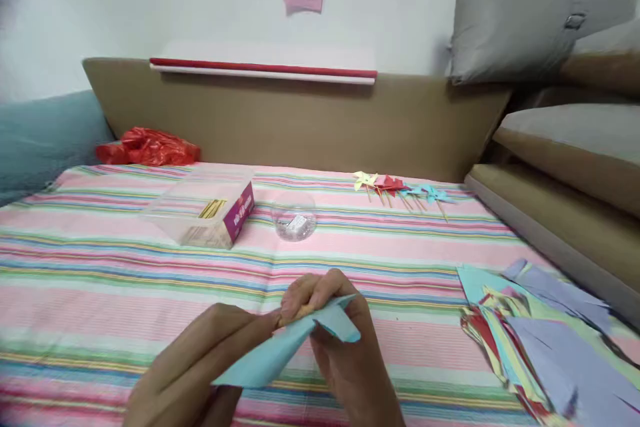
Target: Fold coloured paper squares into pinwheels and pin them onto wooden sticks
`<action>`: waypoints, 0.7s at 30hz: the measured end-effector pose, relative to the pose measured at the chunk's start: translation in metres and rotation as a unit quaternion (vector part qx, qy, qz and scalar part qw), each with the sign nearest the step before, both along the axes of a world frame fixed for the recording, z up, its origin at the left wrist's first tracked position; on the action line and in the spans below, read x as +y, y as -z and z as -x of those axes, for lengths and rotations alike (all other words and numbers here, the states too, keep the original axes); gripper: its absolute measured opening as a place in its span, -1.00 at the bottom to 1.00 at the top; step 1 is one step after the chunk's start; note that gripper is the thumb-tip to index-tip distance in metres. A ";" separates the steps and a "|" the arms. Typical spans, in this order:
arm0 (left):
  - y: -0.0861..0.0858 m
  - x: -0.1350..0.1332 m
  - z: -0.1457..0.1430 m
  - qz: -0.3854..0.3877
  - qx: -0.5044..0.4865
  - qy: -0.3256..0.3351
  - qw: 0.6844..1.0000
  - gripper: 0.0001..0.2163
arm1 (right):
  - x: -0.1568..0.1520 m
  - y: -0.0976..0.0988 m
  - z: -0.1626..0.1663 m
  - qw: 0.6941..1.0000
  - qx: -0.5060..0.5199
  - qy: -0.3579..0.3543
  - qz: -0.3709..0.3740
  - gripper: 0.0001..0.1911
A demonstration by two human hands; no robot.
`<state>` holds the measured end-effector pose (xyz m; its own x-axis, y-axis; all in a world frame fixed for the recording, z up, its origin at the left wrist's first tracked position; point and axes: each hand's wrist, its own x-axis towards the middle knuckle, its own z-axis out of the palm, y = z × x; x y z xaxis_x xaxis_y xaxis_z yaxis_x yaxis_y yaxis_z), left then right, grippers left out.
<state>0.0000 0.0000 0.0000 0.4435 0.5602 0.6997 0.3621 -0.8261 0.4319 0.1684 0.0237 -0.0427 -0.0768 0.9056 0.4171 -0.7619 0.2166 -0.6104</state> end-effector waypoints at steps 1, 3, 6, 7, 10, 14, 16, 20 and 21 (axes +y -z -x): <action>0.000 0.001 0.001 -0.010 0.006 -0.002 1.000 -0.69 | -0.001 0.001 0.000 1.000 -0.007 0.010 0.003 -0.84; 0.000 0.002 0.002 -0.023 0.014 -0.003 1.000 -0.70 | -0.002 0.002 0.000 0.999 -0.017 0.027 0.007 -0.83; 0.002 0.003 0.003 -0.029 0.015 0.000 0.999 -0.70 | -0.002 0.003 0.001 0.999 -0.026 0.045 0.011 -0.83; 0.004 0.003 0.003 -0.026 0.014 0.001 1.000 -0.68 | -0.002 0.003 0.001 0.998 -0.027 0.047 0.011 -0.83; 0.011 0.003 0.005 -0.015 0.003 0.005 1.000 -0.59 | -0.002 0.002 0.002 0.999 -0.018 0.040 0.011 -0.86; 0.023 0.003 0.002 0.028 -0.017 0.018 0.999 -0.46 | -0.003 0.000 0.003 0.999 -0.015 0.038 0.027 -0.86; 0.026 0.003 -0.004 0.085 -0.053 0.007 0.995 -0.53 | -0.003 -0.001 0.004 0.995 -0.037 0.047 0.076 -0.85; 0.027 0.007 -0.015 0.318 -0.171 -0.050 0.931 -0.89 | 0.000 -0.001 0.000 0.980 -0.094 0.048 0.171 -0.55; 0.027 0.009 -0.015 0.380 -0.197 -0.059 0.902 -0.87 | 0.000 -0.001 -0.001 0.976 -0.108 0.049 0.182 -0.43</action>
